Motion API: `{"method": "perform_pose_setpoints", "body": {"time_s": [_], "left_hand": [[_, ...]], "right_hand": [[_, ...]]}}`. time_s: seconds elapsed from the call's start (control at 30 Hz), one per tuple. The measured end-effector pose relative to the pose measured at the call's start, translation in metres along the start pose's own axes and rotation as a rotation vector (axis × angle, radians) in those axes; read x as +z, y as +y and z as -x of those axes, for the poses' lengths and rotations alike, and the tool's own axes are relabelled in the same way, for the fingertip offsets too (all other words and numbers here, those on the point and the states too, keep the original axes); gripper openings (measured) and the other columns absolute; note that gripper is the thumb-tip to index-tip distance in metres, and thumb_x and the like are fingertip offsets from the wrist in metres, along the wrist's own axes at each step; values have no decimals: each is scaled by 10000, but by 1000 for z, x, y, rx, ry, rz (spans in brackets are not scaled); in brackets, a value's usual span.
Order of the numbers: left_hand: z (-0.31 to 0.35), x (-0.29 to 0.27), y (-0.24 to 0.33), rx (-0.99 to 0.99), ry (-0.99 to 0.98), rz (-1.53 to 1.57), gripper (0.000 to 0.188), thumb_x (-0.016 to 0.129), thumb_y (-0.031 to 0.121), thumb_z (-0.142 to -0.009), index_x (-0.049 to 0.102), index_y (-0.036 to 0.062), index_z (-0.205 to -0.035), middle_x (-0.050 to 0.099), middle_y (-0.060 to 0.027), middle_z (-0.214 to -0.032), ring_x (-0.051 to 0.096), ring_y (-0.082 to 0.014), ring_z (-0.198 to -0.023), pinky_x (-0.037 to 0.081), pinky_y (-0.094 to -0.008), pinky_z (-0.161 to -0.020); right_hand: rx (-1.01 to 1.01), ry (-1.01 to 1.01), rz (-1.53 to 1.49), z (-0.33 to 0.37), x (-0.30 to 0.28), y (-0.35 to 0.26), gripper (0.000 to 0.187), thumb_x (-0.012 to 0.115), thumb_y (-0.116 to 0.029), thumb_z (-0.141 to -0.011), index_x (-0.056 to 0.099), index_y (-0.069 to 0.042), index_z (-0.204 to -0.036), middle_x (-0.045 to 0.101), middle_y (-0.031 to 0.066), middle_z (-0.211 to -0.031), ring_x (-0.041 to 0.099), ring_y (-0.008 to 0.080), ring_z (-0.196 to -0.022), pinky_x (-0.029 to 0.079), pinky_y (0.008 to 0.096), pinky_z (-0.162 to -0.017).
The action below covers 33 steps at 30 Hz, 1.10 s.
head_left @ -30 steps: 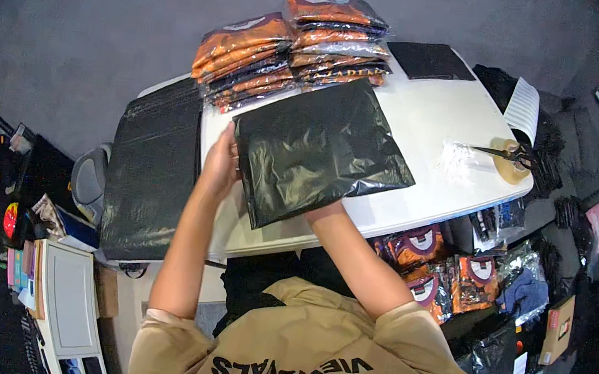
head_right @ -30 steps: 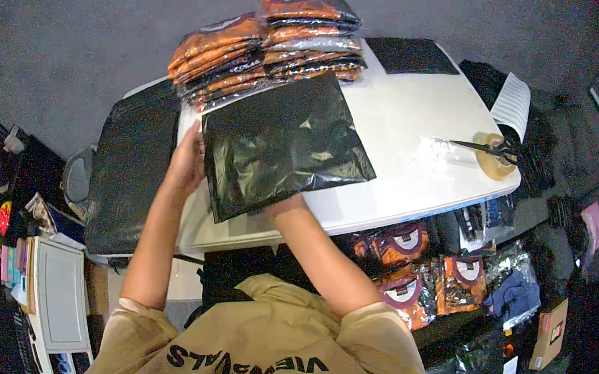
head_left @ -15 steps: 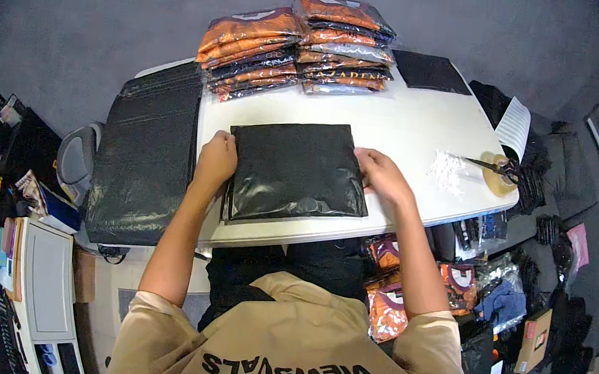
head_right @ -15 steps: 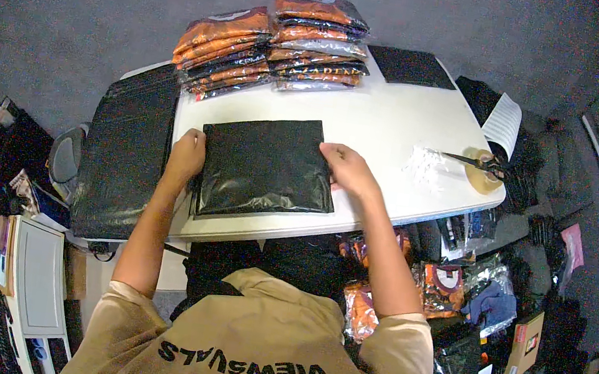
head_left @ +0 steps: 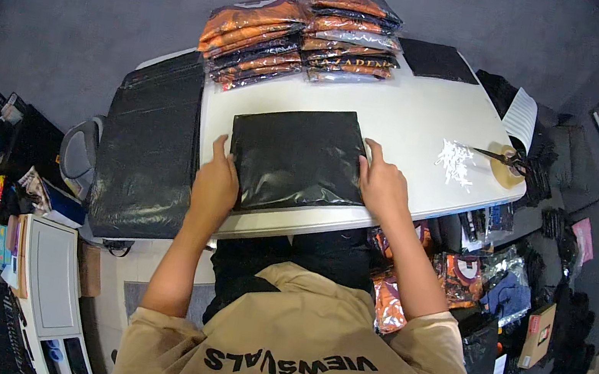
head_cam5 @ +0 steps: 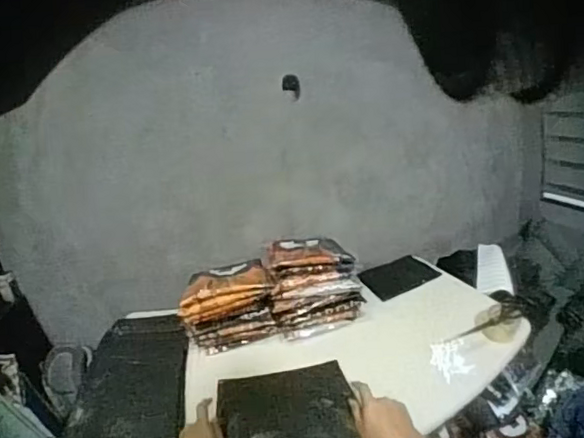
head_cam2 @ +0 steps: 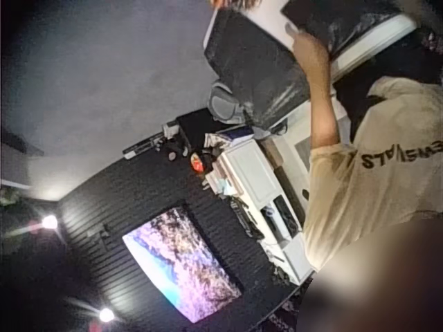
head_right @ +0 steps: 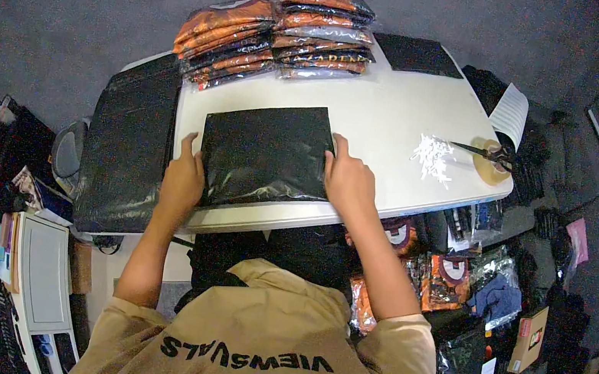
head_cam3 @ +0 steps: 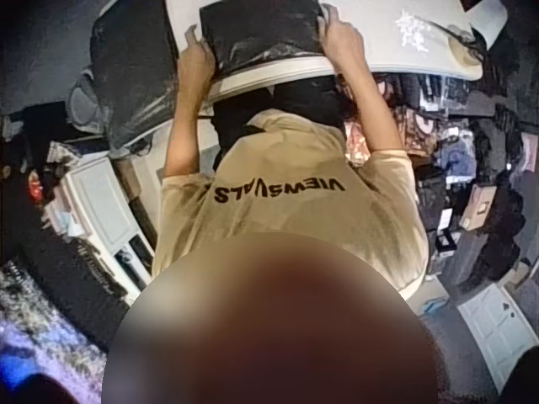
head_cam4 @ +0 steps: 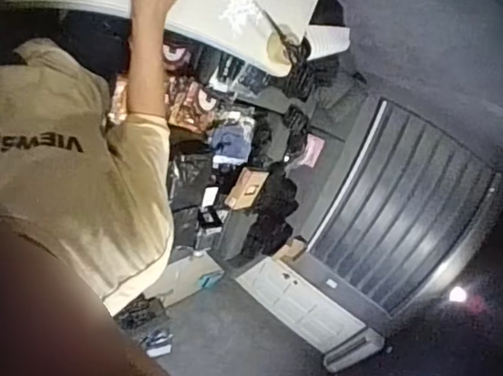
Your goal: The recorder is seen sealing and labeling black shipping bags at a table, likely in a fulfillment or small business setting.
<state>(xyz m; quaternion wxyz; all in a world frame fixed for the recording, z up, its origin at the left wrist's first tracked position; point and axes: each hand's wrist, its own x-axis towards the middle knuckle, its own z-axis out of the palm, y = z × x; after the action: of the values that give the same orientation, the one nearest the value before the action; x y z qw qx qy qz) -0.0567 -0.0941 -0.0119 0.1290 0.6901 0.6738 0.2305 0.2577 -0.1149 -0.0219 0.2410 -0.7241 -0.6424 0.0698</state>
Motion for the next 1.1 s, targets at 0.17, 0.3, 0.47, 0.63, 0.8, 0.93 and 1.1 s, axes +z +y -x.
{"method": "perform_pose_setpoints", "body": {"time_s": [0.17,0.3,0.47,0.63,0.8,0.93,1.1], "left_hand": [[14,5,-9,89,42,-18,374,481,141,-1106,445,51,-1467,701,-338,-805,698,-549,-777,529,-645,-722],[11,2,-11,68,40,-39,335,471,127,-1098,467,70,-1428,712,-339,-827,722,-533,-816,551,-627,-729],[18,1,-16,57,48,-202,304,500,121,-1076,515,76,-1376,731,-314,-841,743,-500,-818,576,-594,-724],[17,-15,-6,17,64,-244,246,568,180,-1058,656,57,-1252,764,-245,-950,754,-452,-967,592,-539,-805],[16,18,39,631,100,-39,468,554,344,-1086,618,15,-1412,563,-233,-1522,404,-452,-1510,307,-626,-1223],[21,51,36,537,-53,-115,749,523,554,-1061,463,37,-1599,407,-238,-1676,293,-454,-1589,209,-655,-1273],[30,31,6,342,-109,-231,812,488,585,-1069,311,93,-1691,247,-200,-1766,207,-426,-1632,117,-628,-1310]], "right_hand": [[-71,-9,-19,5,5,6,401,558,-226,-1088,513,-92,-1463,706,291,-747,714,506,-736,568,605,-705],[-83,5,-9,9,3,5,401,556,-224,-1087,511,-95,-1464,704,291,-743,711,505,-724,567,606,-701],[-27,-28,52,17,-1,3,394,573,-250,-1095,533,-111,-1462,703,302,-757,717,520,-791,564,593,-740],[-101,-45,52,14,-25,0,414,631,-294,-1060,580,-90,-1417,745,277,-954,735,476,-914,582,559,-820],[-444,22,-75,19,8,-61,620,666,-340,-1021,514,-72,-1559,566,257,-1510,554,448,-1380,473,525,-1134],[-485,-21,129,34,50,-62,715,563,-426,-1061,375,-76,-1656,392,264,-1673,390,423,-1546,316,583,-1251],[-395,-78,133,42,34,-37,737,458,-530,-1104,352,-71,-1671,326,243,-1721,309,380,-1603,221,573,-1299]]}}
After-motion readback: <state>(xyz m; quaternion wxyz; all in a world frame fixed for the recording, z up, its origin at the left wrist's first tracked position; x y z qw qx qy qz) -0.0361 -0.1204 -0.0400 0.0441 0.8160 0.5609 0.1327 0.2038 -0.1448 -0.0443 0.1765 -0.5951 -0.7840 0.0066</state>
